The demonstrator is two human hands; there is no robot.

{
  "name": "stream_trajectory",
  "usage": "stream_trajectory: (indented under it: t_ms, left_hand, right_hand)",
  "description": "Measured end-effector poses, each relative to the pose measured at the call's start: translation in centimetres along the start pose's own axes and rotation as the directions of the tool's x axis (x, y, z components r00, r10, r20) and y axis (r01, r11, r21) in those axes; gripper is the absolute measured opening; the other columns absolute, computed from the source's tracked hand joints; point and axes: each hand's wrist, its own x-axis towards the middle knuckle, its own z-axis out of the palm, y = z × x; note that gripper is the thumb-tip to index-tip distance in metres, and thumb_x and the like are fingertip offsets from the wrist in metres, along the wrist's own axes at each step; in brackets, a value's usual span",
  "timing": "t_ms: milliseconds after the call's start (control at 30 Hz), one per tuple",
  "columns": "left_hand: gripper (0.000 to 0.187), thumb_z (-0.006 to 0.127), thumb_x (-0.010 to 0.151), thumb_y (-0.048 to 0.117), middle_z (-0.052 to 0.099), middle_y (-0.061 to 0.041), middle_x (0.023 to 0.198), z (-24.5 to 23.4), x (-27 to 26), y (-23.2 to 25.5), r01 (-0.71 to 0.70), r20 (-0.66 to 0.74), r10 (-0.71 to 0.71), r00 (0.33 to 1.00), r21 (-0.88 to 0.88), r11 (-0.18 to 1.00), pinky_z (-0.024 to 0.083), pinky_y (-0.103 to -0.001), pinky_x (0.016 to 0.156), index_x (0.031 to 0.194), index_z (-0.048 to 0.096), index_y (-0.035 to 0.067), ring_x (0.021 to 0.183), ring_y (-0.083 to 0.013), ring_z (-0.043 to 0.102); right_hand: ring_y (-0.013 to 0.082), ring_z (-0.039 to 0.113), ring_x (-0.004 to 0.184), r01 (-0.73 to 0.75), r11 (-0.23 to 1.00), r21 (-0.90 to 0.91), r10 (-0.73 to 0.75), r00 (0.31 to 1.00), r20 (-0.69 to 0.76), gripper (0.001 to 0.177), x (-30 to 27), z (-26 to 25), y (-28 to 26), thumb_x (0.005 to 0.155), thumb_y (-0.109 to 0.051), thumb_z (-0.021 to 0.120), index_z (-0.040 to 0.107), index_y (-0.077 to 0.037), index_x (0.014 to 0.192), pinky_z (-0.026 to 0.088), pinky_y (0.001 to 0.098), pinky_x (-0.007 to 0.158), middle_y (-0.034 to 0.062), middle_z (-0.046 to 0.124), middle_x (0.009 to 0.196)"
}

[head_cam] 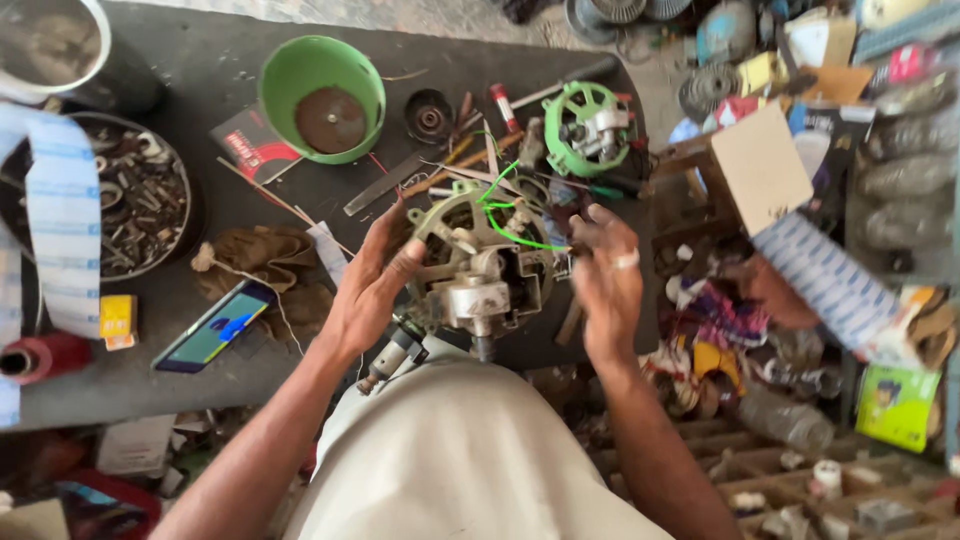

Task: The person repairs a green electric motor component on a cluttered workbench. They use a hammer to tap parts into place, manipulate internal components with their hands, and connect wires to the assembly.

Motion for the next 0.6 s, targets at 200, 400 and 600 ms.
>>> stream_trajectory:
  t_ms: [200, 400, 600]
  left_hand:
    - [0.062, 0.054, 0.103, 0.037, 0.054, -0.019, 0.151, 1.2, 1.8, 0.5, 0.142, -0.154, -0.14, 0.978, 0.003, 0.99, 0.037, -0.034, 0.116, 0.152, 0.044, 0.0, 0.14, -0.0236, 0.05]
    - [0.06, 0.054, 0.103, 0.04, 0.062, -0.015, 0.139, 1.3, 2.5, 0.1, 0.195, -0.202, -0.182, 0.962, 0.046, 0.98, 0.042, -0.034, 0.109, 0.147, 0.05, 0.0, 0.128, -0.0215, 0.057]
    - [0.071, 0.05, 0.097, 0.056, 0.067, -0.016, 0.129, 1.9, 3.9, 0.0, 0.47, -0.08, -0.513, 0.854, -0.303, 0.829, 0.049, -0.037, 0.103, 0.143, 0.055, 0.002, 0.119, -0.0242, 0.063]
  right_hand:
    - [0.0204, 0.045, 0.138, -0.359, 0.928, -0.097, 0.345, 0.929, -0.136, 0.055, 0.0, -0.3, 5.7, 0.107, -0.043, 0.046, 0.054, -0.004, 0.145, 0.03, 0.0331, 0.117, 0.0102, 0.055, 0.145]
    - [0.0206, 0.053, 0.131, -0.457, 0.869, 0.191, 0.48, 0.871, -0.102, 0.058, -0.3, 1.2, 7.6, 0.105, -0.048, 0.049, 0.059, -0.004, 0.141, 0.038, 0.0341, 0.113, 0.0102, 0.059, 0.14]
    - [0.0236, 0.057, 0.126, -0.514, 0.787, 0.341, 0.572, 0.815, -0.091, 0.065, -0.6, 1.8, 7.9, 0.102, -0.051, 0.056, 0.059, 0.0, 0.141, 0.041, 0.0373, 0.111, 0.0143, 0.062, 0.136]
